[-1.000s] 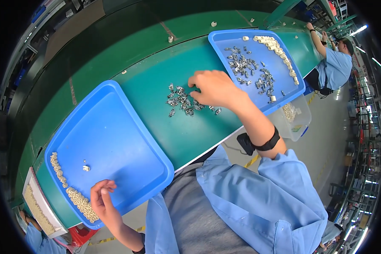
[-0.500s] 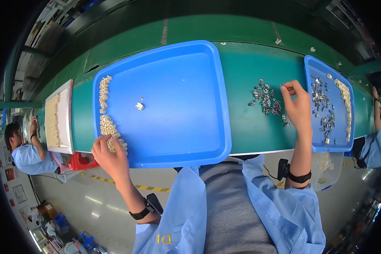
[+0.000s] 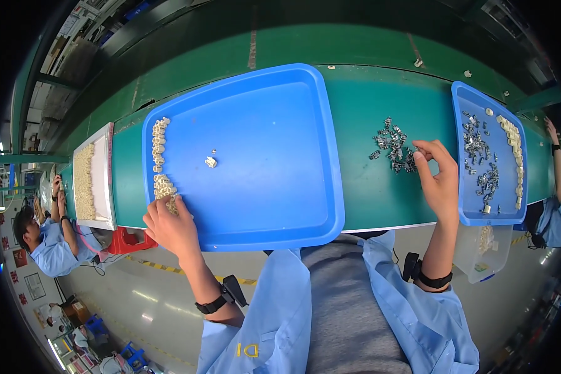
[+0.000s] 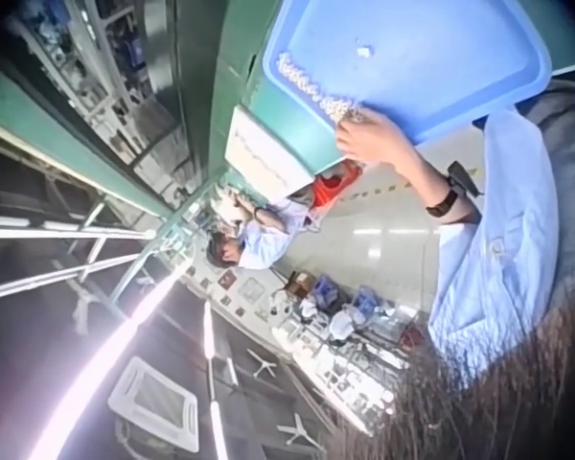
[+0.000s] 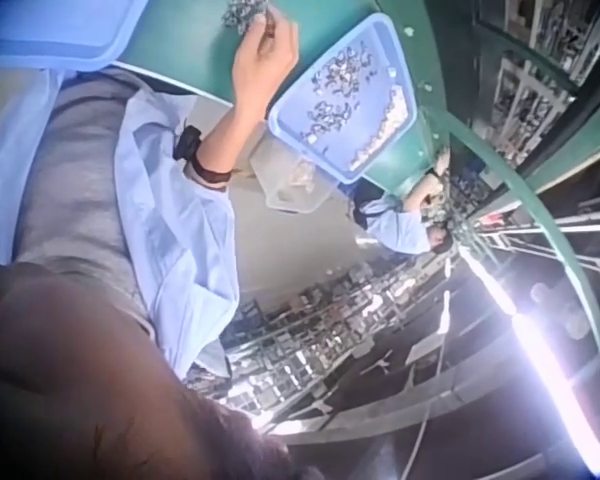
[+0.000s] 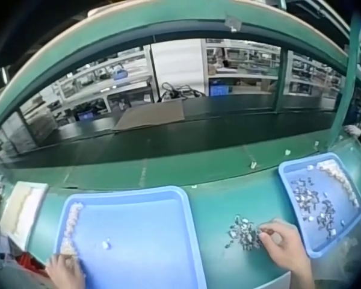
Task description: The person picks up a white plastic component and a metal connector, joins them together, and places the assembled unit onto a blue tray, repeating the process.
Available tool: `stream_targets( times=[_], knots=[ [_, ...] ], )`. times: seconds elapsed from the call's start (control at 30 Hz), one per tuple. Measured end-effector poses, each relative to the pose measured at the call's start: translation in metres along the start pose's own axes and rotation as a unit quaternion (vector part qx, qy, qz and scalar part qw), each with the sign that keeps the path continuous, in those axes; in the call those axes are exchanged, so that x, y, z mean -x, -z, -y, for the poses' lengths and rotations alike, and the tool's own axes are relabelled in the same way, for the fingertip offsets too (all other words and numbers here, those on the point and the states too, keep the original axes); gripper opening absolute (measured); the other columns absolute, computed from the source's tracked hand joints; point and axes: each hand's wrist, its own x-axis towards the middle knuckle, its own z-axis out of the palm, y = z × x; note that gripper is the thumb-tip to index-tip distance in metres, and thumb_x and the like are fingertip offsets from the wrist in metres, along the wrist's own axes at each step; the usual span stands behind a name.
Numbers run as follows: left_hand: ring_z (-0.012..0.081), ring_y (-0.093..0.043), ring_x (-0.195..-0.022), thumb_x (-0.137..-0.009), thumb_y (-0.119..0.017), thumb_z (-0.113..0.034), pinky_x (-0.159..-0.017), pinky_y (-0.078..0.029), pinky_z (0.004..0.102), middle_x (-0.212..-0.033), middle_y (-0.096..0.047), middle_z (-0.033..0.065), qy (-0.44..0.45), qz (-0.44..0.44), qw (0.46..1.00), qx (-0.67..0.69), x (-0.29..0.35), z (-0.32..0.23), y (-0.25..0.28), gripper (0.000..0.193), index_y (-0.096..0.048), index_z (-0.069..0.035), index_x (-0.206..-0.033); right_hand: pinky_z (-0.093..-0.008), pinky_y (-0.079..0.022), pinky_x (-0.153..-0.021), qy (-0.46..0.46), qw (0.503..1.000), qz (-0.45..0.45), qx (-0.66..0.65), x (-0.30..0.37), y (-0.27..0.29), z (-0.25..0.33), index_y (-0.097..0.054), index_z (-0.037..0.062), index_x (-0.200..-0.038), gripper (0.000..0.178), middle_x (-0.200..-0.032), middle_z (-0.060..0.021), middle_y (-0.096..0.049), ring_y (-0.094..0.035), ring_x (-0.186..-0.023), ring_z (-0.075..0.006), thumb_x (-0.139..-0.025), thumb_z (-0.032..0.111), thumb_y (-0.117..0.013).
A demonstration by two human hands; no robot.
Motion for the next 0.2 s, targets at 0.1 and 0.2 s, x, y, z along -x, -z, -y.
stream_targets(
  times=[0.1, 0.2],
  knots=[
    [0.0298, -0.057, -0.111, -0.093, -0.072, -0.035, -0.095, -0.043, 0.0452, -0.117, -0.067, 0.0059, -0.002, 0.02, 1.0, 0.002, -0.004, -0.003, -0.003, 0.028, -0.073, -0.011, -0.107, -0.0276, -0.048, -0.08, -0.005, 1.0, -0.008, -0.017, 0.005, -0.002, 0.003, -0.07, -0.0014, -0.115, 0.02, -0.088, -0.0055, -0.061, -0.058, -0.084, -0.014, -0.097, 0.004, -0.066],
    [0.0318, -0.057, -0.114, -0.089, -0.075, -0.037, -0.098, -0.043, 0.0466, -0.117, -0.067, 0.008, 0.004, 0.042, 0.999, 0.024, -0.009, -0.002, -0.008, 0.03, -0.074, -0.014, -0.108, -0.0281, -0.048, -0.081, -0.029, 0.998, -0.033, -0.046, 0.017, 0.005, -0.002, -0.069, 0.0008, -0.118, 0.022, -0.09, -0.0056, -0.062, -0.059, -0.085, -0.0148, -0.096, 0.006, -0.067]
  ],
)
